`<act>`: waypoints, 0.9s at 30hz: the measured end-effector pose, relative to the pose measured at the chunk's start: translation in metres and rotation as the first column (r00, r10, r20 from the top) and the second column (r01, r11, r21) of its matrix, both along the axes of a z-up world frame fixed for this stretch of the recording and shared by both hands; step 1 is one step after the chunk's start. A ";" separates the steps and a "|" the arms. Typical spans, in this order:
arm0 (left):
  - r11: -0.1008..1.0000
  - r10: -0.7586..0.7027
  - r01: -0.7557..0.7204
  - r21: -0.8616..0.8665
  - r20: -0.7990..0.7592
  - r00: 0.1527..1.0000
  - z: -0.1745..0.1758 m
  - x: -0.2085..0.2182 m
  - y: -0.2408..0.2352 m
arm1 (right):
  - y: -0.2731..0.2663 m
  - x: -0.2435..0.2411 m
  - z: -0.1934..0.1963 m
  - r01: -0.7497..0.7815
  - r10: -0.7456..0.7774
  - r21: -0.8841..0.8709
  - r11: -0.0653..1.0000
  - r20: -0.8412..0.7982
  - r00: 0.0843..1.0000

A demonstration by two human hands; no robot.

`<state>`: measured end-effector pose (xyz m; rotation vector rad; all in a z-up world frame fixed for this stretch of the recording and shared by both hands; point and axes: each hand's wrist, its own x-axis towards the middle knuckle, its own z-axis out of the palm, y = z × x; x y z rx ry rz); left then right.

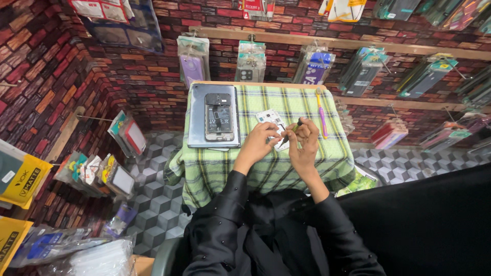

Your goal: The person uses a screwdriver to remove screws from the back cover of a white smartphone. They then lift the cover off and set it aside, exposing the internal components.

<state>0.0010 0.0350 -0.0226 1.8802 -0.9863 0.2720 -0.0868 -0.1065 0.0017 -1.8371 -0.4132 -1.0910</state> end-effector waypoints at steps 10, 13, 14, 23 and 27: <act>1.000 0.007 -0.007 0.024 -0.018 1.000 0.005 -0.002 0.001 | -0.001 0.001 0.002 -0.023 0.024 -0.016 1.000 0.014 1.000; 0.999 0.007 -0.006 0.035 -0.028 1.000 0.006 -0.003 0.001 | 0.000 0.000 0.008 0.019 -0.018 -0.067 0.998 0.017 1.000; 0.999 0.009 -0.008 0.034 -0.031 0.999 0.006 -0.003 0.001 | 0.001 0.000 0.010 0.044 -0.043 -0.091 0.995 0.018 0.999; 0.999 -0.031 0.031 -0.023 0.003 1.000 0.001 0.001 0.002 | -0.022 0.001 0.050 -0.305 0.363 0.211 0.929 -0.348 0.865; 0.998 -0.036 0.036 -0.043 -0.007 0.999 -0.002 0.001 0.002 | -0.016 -0.004 0.056 -0.139 0.104 -0.104 0.985 -0.284 0.953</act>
